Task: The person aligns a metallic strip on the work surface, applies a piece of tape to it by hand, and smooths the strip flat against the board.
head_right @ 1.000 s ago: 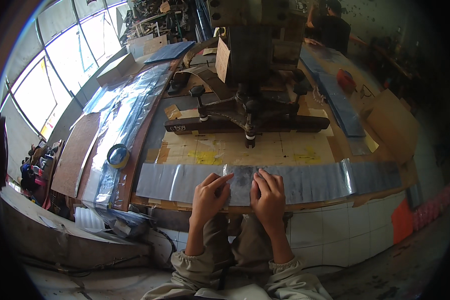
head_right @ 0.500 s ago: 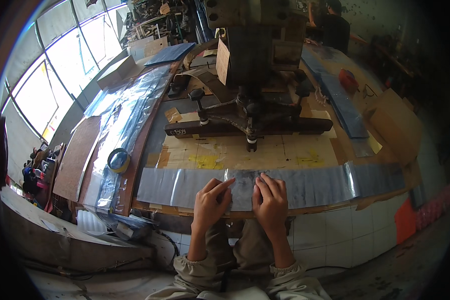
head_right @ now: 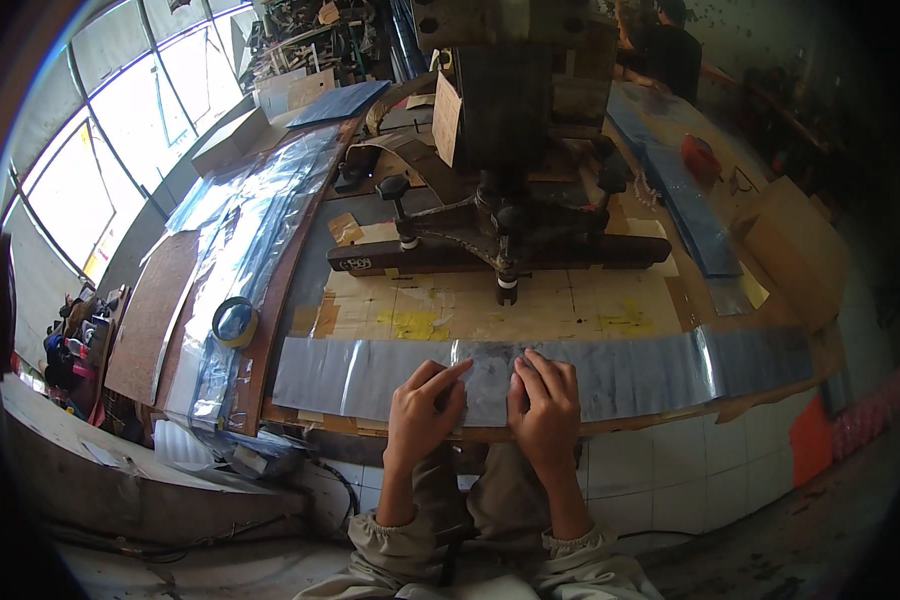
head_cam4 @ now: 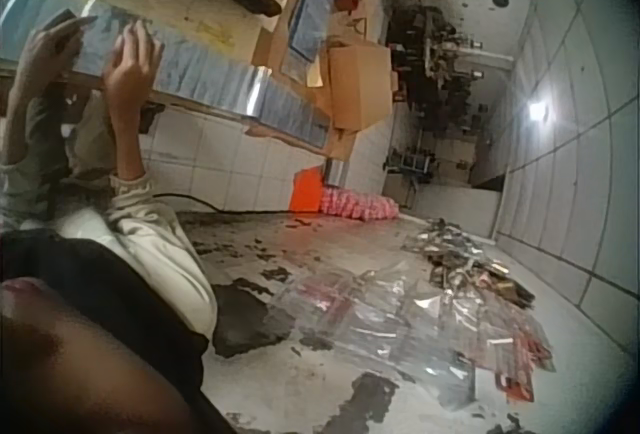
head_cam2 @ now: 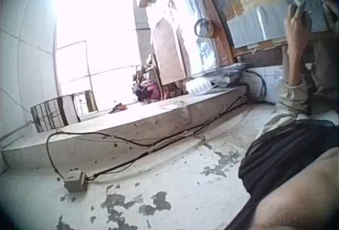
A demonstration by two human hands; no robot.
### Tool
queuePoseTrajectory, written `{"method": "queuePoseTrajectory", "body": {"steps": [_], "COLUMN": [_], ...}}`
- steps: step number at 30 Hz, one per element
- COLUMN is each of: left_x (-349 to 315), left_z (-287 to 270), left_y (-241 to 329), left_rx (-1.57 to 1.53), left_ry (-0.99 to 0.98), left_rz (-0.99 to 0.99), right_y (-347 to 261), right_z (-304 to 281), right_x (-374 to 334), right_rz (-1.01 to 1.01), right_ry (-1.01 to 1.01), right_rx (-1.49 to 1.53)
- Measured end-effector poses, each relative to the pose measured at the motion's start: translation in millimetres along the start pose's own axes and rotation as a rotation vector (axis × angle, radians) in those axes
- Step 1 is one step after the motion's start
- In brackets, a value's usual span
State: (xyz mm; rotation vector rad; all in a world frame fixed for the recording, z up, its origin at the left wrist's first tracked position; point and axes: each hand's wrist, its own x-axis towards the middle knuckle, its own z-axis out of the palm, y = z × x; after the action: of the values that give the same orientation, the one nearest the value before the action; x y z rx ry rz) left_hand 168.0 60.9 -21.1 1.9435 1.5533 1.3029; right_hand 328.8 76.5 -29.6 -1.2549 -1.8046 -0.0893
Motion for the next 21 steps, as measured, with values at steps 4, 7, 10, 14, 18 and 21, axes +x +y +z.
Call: {"method": "queuePoseTrajectory", "body": {"steps": [4,7,10,14,18,21], "left_x": [0.4,0.8,0.3,0.1,0.5,0.0], "left_z": [0.4,1.3,0.8,-0.3,-0.6,-0.5], "left_y": [-0.2,-0.4,-0.2,0.7,0.2,-1.4], "left_rx": [0.000,-0.006,-0.003,-0.005,-0.009,-0.017], "left_ry": [-0.003,-0.007,-0.007,-0.002,0.004,-0.002], "left_rz": [0.000,-0.003,-0.010,-0.015,-0.005,-0.008], "right_y": [-0.9,0.1,-0.5,0.1,-0.3,0.3], "right_z": [-0.6,0.0,-1.0,-0.6,-0.9,0.9], "right_x": [1.0,0.2,1.4,0.6,0.6,0.1], "right_rz": [0.012,0.017,0.009,0.002,0.003,0.008], "right_ry": [0.008,0.011,0.007,0.001,0.014,0.015], "right_rx": [0.004,0.001,0.004,0.014,0.021,0.025]}}
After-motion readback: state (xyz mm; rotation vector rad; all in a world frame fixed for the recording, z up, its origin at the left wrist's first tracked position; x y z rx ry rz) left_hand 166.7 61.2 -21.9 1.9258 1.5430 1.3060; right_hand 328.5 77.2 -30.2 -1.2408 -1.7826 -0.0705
